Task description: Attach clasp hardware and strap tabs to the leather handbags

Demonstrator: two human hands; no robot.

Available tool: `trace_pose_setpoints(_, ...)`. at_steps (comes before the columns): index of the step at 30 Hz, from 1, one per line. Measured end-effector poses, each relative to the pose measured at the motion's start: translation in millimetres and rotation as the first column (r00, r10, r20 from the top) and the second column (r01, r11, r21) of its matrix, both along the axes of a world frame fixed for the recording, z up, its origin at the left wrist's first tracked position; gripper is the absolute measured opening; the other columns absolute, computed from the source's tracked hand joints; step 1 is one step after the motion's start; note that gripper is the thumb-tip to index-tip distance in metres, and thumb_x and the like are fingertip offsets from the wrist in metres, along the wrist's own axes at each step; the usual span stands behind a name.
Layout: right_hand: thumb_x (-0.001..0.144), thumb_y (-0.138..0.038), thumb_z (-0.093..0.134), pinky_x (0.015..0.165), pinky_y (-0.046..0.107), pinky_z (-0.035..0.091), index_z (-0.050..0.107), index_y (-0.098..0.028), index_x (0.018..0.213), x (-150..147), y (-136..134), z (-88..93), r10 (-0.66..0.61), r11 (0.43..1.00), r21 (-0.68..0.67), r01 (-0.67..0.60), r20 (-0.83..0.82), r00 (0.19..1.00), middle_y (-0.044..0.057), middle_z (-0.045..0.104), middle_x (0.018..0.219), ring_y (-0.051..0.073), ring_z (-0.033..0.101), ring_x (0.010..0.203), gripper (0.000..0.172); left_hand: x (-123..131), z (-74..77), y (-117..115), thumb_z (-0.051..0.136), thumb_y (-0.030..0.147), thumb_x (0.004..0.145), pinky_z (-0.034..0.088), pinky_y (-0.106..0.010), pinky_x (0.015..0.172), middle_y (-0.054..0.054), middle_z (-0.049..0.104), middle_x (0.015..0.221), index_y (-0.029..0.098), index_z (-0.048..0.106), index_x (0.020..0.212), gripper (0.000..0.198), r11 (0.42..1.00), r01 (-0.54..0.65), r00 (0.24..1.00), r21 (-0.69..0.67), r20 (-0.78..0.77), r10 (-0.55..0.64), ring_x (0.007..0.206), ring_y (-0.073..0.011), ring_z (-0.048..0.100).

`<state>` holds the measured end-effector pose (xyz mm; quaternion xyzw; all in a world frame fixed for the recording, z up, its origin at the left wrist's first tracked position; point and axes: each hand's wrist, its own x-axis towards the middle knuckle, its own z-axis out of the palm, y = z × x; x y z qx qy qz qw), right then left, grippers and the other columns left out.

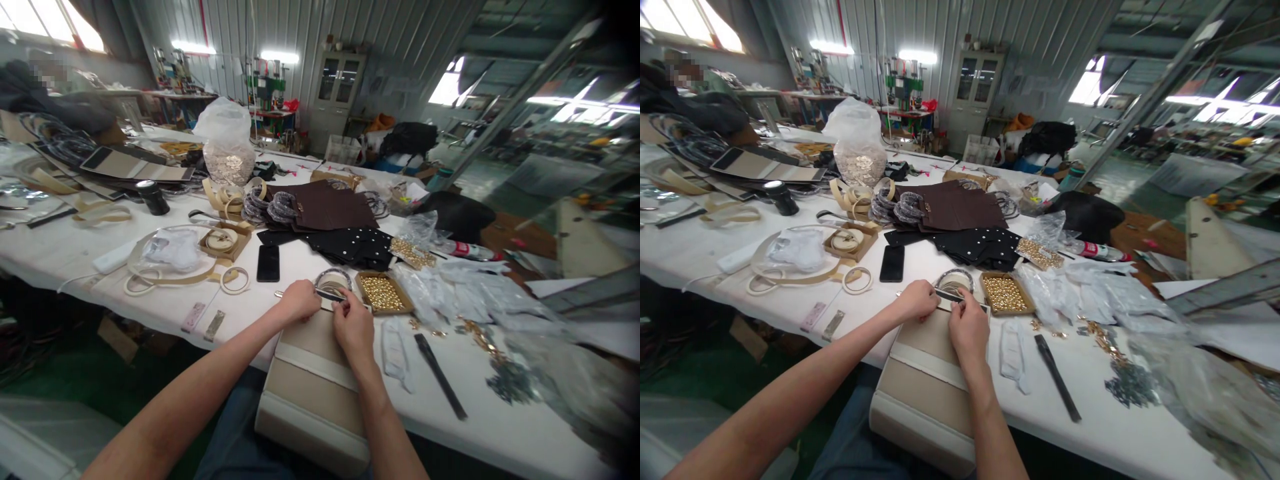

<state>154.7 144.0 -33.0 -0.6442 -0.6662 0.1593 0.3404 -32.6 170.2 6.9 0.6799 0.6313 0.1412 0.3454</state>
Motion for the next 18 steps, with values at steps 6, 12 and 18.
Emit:
trace_pose_setpoints(6,0.101,-0.031,0.057,0.086,0.039,0.051,0.072,-0.023,0.144,-6.0,-3.7,2.3,0.010,1.000,-0.003,-0.010,0.087,0.996,0.009,0.080,0.103,0.029,0.072,0.092,0.045,2.3,2.5,-4.4,0.058,0.025,0.096,0.062,-0.034,0.084,-0.017,0.077,0.069,0.012,0.085,0.081,0.033,0.998,-0.017,0.998,0.067,-0.056,0.021,0.076,-0.0289,0.078)
trace_pose_setpoints(12,0.100,-0.037,0.065,0.088,0.043,0.054,0.065,-0.020,0.151,-3.3,-7.4,1.3,-0.142,0.989,0.076,0.128,0.229,0.963,0.020,0.062,0.134,0.036,0.066,0.113,0.053,6.5,-0.5,-6.4,0.062,0.028,0.095,0.061,-0.039,0.095,-0.025,0.083,0.096,0.010,0.087,0.099,0.032,0.992,-0.060,0.992,0.114,-0.105,0.072,0.099,-0.0354,0.081)
trace_pose_setpoints(18,0.100,-0.035,0.064,0.108,0.044,0.052,0.076,-0.018,0.131,17.8,11.9,2.4,0.009,0.990,0.137,-0.024,0.109,0.994,0.015,0.066,0.127,0.033,0.065,0.118,0.037,6.6,-3.0,-4.4,0.062,0.027,0.094,0.061,-0.039,0.092,-0.026,0.083,0.100,0.009,0.087,0.101,0.032,0.991,-0.065,0.990,0.115,-0.114,0.078,0.098,-0.0351,0.081)
